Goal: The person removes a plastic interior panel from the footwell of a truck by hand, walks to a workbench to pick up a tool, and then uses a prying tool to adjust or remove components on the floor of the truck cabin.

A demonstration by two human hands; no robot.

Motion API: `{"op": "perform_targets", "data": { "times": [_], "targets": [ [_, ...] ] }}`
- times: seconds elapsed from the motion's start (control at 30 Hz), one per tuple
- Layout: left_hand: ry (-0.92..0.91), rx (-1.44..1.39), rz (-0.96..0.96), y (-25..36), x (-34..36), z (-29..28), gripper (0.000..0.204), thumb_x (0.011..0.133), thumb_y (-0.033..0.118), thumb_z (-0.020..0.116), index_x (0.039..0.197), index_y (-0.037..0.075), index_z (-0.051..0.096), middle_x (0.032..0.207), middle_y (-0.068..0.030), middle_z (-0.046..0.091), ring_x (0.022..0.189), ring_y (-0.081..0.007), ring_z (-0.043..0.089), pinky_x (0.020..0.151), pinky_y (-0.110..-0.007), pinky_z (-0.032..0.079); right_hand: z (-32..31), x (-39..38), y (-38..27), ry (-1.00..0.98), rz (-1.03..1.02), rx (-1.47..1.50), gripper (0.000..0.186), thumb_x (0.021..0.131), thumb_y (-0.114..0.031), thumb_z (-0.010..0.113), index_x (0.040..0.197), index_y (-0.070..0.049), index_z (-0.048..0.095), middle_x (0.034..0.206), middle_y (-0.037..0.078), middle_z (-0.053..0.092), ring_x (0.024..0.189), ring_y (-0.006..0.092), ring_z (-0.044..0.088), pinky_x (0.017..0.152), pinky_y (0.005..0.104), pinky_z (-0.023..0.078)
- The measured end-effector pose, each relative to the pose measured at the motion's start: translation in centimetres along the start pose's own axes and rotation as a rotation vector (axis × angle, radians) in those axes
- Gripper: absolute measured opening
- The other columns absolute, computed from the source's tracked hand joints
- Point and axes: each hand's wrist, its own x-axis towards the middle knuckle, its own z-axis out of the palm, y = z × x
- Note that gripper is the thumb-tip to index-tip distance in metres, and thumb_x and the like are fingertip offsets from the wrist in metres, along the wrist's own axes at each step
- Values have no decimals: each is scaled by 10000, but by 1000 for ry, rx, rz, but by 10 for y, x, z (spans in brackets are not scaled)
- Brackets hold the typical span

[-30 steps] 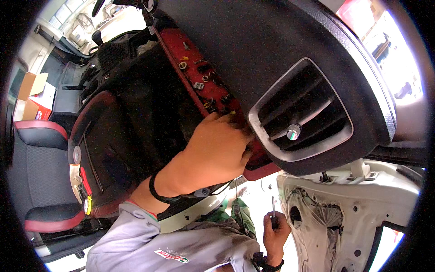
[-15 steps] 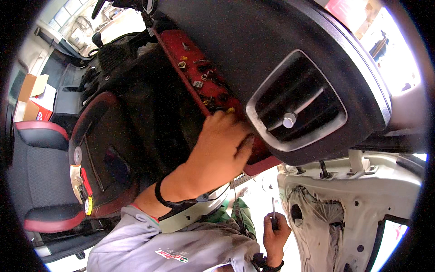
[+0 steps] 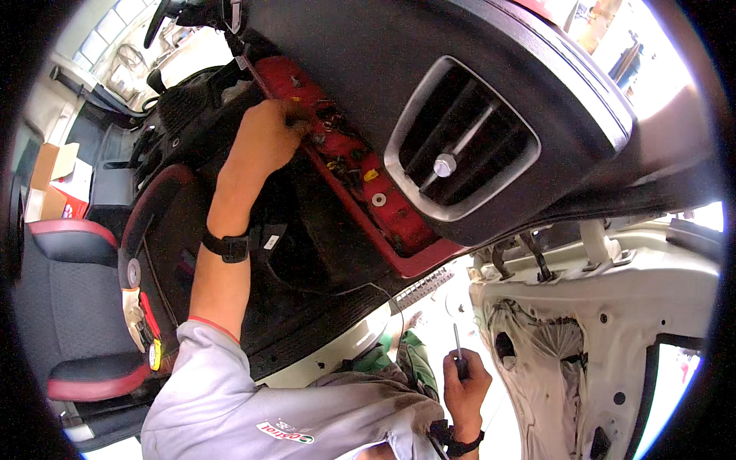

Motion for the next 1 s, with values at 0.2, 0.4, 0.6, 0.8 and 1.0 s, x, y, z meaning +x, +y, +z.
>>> {"op": "perform_targets", "data": {
  "times": [0.2,0.4,0.6,0.8,1.0],
  "targets": [
    [-270,324,-58,28,24,-5,196,791,141,671,855,-38,720,912,-283,675,872,-419,675,777,-472,549,-3,-2,7,-9,-15,-12,82,900,-86,696,904,-20,647,657,-54,526,584,37,394,522,226,312],
    [-275,276,-140,12,18,-13,225,864,165,632,897,-45,707,906,-256,695,881,-394,686,762,-451,540,-7,-4,8,14,-39,10,88,897,-87,698,901,-14,649,671,-48,531,594,41,403,530,227,324],
    [-289,-1030,-488,20,-31,-18,312,1014,257,537,948,-24,655,833,-89,663,697,-154,609,593,-294,498,-13,1,2,6,-74,-42,85,886,-73,695,906,-7,645,661,-23,530,589,53,413,534,234,343],
    [-413,-1567,-490,37,-78,-14,319,1002,299,577,986,-14,636,875,-87,675,673,-130,616,559,-233,494,-9,7,-8,-63,-110,5,86,891,-79,692,922,-16,641,650,-31,521,583,47,411,528,227,330],
    [-495,-1738,-500,63,-112,-9,305,999,299,585,973,-3,625,861,-72,661,645,-114,594,565,-229,496,-2,7,-9,-83,-125,68,99,896,-85,695,924,-19,628,675,-47,536,598,34,417,534,218,333]
  ]
}}
